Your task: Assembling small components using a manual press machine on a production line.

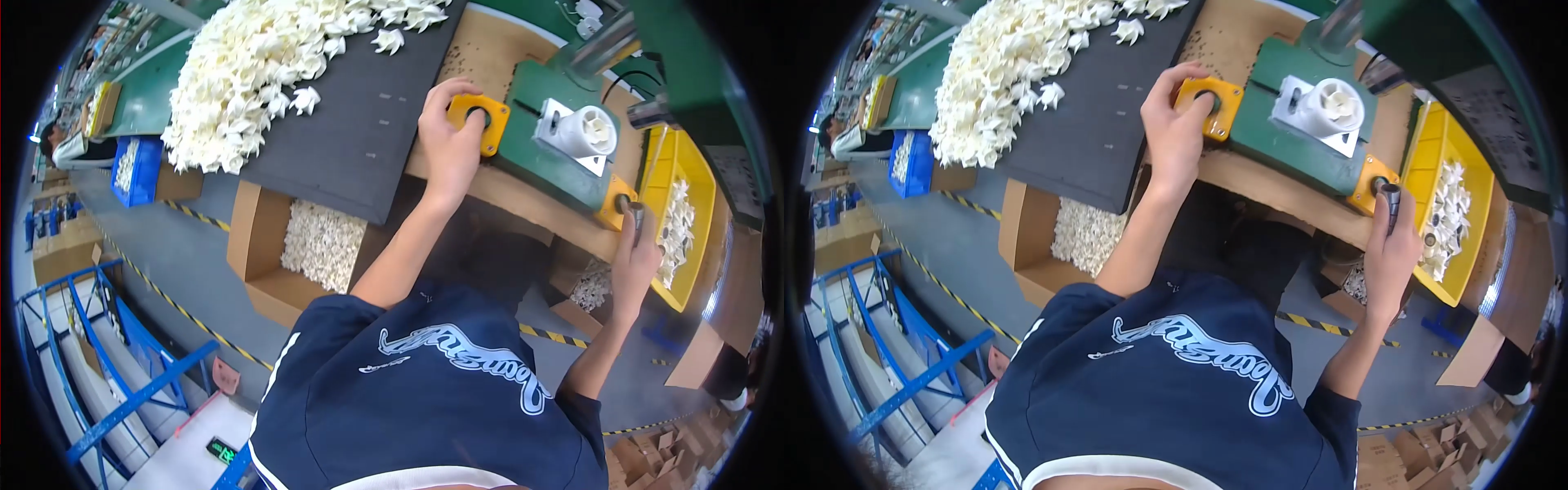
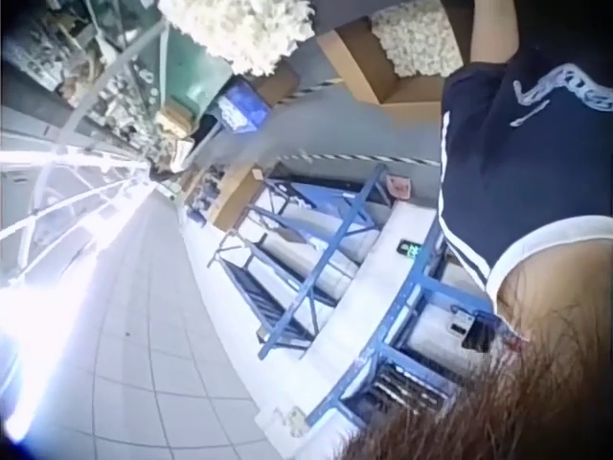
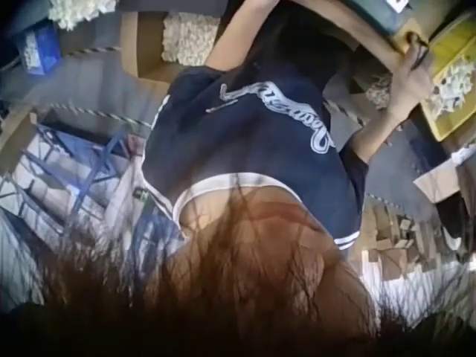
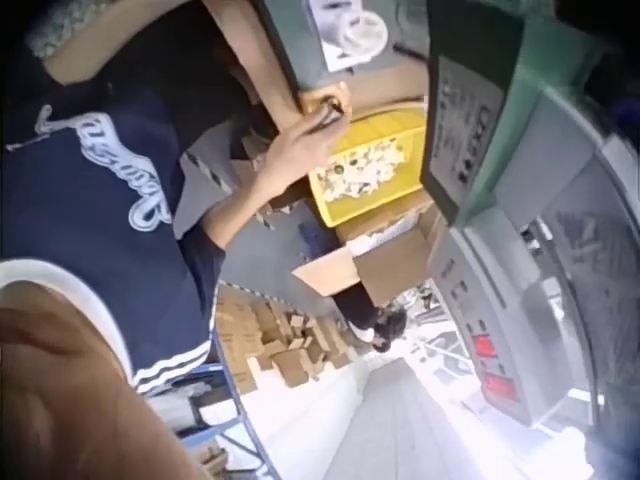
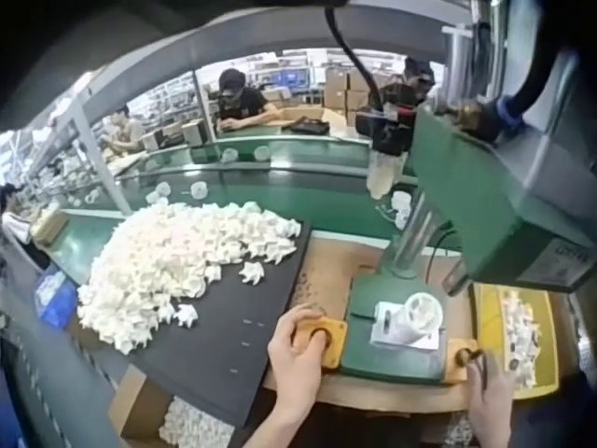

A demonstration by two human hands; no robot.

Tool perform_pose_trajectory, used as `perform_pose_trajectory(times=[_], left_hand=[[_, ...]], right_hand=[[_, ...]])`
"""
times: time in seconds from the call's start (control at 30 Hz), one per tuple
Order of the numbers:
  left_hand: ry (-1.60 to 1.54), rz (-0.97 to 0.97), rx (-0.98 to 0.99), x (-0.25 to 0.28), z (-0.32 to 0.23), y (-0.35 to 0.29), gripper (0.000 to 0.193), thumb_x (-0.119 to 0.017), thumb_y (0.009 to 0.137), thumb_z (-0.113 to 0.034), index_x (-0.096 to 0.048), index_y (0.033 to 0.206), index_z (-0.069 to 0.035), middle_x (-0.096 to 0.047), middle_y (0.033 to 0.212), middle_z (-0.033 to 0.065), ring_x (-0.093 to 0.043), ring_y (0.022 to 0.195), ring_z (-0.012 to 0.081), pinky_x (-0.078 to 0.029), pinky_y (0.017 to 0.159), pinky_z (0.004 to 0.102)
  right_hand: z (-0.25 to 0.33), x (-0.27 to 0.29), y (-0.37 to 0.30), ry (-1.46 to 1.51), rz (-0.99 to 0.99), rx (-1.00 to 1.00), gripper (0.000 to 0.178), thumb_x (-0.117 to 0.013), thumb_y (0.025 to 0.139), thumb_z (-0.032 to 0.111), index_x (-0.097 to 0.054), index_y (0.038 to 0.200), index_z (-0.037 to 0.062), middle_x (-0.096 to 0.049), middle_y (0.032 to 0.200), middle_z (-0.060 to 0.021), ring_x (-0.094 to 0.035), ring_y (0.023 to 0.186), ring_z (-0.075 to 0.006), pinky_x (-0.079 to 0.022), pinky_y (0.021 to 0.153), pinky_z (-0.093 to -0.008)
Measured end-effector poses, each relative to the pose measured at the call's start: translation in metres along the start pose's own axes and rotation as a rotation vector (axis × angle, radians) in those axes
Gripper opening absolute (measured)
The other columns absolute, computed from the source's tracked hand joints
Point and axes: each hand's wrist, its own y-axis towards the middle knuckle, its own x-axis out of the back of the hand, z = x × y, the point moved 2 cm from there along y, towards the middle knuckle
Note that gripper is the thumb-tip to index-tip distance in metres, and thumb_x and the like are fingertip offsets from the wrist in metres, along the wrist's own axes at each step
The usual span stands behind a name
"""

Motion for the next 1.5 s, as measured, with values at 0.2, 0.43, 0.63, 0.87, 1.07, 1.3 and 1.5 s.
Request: perform_pose_trajectory(times=[0.2,0.43,0.63,0.87,1.07,1.3,1.5], left_hand=[[0.168,0.053,-0.021,0.010,-0.008,0.003,0.020,-0.062,0.079,0.000,-0.064,0.098,0.001,-0.062,0.101,0.0139,-0.061,0.098,0.0268,-0.047,0.091,0.0353],[1.357,-0.129,-0.412,0.150,-0.028,0.064,0.030,-0.066,0.076,-0.005,-0.068,0.106,-0.005,-0.066,0.101,0.0131,-0.062,0.093,0.0341,-0.048,0.088,0.0423],[1.418,0.211,-0.317,0.184,-0.012,0.096,0.028,-0.066,0.074,-0.003,-0.065,0.102,-0.003,-0.067,0.098,0.0127,-0.062,0.092,0.0340,-0.049,0.086,0.0405],[1.065,0.167,-0.057,0.140,-0.047,0.094,0.023,-0.073,0.075,-0.001,-0.057,0.090,0.000,-0.066,0.093,0.0105,-0.064,0.083,0.0255,-0.051,0.079,0.0351],[0.171,0.459,-0.126,-0.001,-0.086,0.041,0.032,-0.077,0.075,-0.005,-0.070,0.106,-0.003,-0.065,0.094,0.0074,-0.064,0.087,0.0182,-0.053,0.074,0.0294],[-0.023,0.472,-0.399,-0.096,-0.034,-0.002,0.023,-0.074,0.069,-0.008,-0.066,0.089,-0.002,-0.066,0.095,0.0130,-0.062,0.090,0.0328,-0.050,0.079,0.0404],[0.032,0.353,-0.417,-0.099,-0.036,-0.023,0.018,-0.072,0.073,-0.009,-0.067,0.089,-0.003,-0.064,0.105,0.0141,-0.057,0.109,0.0348,-0.047,0.089,0.0435]], right_hand=[[0.004,-0.007,0.000,0.409,-0.016,-0.376,0.033,-0.043,0.104,0.026,-0.054,0.126,0.0050,-0.069,0.092,-0.0185,-0.047,0.043,-0.0142,-0.035,0.040,-0.0280],[0.013,-0.018,-0.059,2.157,-0.025,-0.587,0.040,-0.031,0.107,0.027,-0.041,0.137,0.0033,-0.062,0.112,-0.0259,-0.033,0.039,-0.0065,-0.027,0.029,-0.0181],[0.053,-0.015,-0.012,1.857,-0.181,-0.657,0.035,-0.052,0.099,0.019,-0.042,0.130,0.0046,-0.063,0.109,-0.0234,-0.034,0.037,-0.0070,-0.029,0.030,-0.0198],[0.081,-0.027,0.082,1.276,-0.212,-0.239,0.042,-0.071,0.082,0.002,-0.049,0.118,0.0009,-0.065,0.112,-0.0204,-0.042,0.042,-0.0033,-0.031,0.032,-0.0191],[0.062,-0.028,0.074,1.399,-0.204,-0.352,0.046,-0.065,0.085,0.007,-0.052,0.129,0.0054,-0.069,0.096,-0.0079,-0.050,0.051,-0.0069,-0.041,0.042,-0.0206],[-0.146,0.023,0.036,0.556,-0.828,-0.530,0.028,-0.058,0.093,0.013,-0.061,0.114,-0.0050,-0.067,0.105,-0.0212,-0.069,0.086,-0.0246,-0.058,0.066,-0.0302],[-0.083,0.035,0.029,0.816,-0.753,-0.583,0.045,-0.055,0.097,0.028,-0.049,0.133,0.0002,-0.059,0.122,-0.0179,-0.061,0.105,-0.0265,-0.051,0.086,-0.0360]])
